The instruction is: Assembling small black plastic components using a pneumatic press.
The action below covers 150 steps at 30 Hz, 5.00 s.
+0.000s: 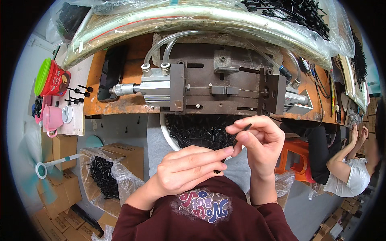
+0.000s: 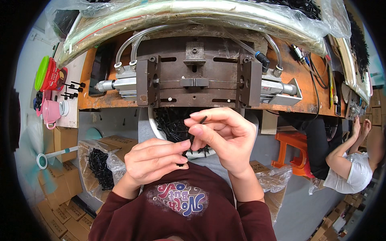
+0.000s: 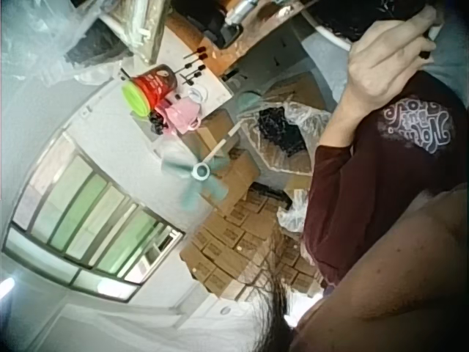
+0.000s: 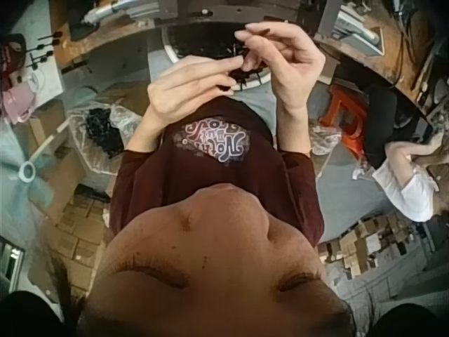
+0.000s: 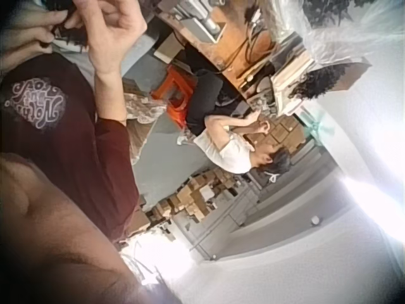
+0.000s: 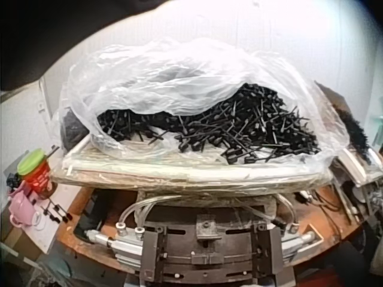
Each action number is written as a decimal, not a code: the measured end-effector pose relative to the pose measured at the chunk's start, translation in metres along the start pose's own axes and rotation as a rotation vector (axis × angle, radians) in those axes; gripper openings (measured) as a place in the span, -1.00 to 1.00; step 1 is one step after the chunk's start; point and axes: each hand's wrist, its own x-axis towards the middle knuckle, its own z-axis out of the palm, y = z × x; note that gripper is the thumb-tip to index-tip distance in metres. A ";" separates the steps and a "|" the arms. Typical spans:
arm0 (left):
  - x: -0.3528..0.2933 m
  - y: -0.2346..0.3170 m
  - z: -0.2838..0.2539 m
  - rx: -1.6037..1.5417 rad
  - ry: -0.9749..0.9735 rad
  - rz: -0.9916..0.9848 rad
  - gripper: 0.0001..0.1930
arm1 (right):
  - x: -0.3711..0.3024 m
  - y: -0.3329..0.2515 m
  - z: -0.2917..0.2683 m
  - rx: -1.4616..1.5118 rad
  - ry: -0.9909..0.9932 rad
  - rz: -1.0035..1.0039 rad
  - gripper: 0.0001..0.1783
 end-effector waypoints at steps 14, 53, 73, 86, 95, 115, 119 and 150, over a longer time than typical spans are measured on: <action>0.029 -0.025 0.026 0.591 0.065 -0.077 -0.73 | -0.006 0.016 -0.019 -0.568 0.150 -0.204 -0.47; -0.033 -0.026 0.022 0.199 -0.295 -0.251 -0.47 | 0.268 -0.091 -0.005 -1.681 -0.354 -0.475 -0.29; -0.031 -0.017 0.025 -0.191 -0.261 -0.318 -0.29 | 0.256 -0.122 0.006 -1.669 -0.417 -0.495 -0.74; -0.028 -0.008 0.015 -0.454 -0.092 -0.362 -0.34 | 0.270 -0.132 -0.061 -0.299 -0.201 -0.209 -0.72; -0.018 0.001 0.010 -0.375 0.332 -0.432 -0.39 | 0.104 -0.077 -0.010 -0.096 -0.349 0.069 -0.74; -0.015 0.010 -0.018 -0.460 0.026 -0.495 -0.61 | -0.012 -0.009 -0.038 0.375 -0.272 0.332 -0.73; -0.007 0.011 -0.013 -0.197 0.052 -0.360 -0.64 | -0.017 -0.003 -0.044 0.367 -0.099 0.209 -0.78; 0.051 -0.023 0.022 0.740 -0.084 -0.060 -0.73 | -0.024 -0.013 -0.026 0.202 0.251 -0.075 -0.83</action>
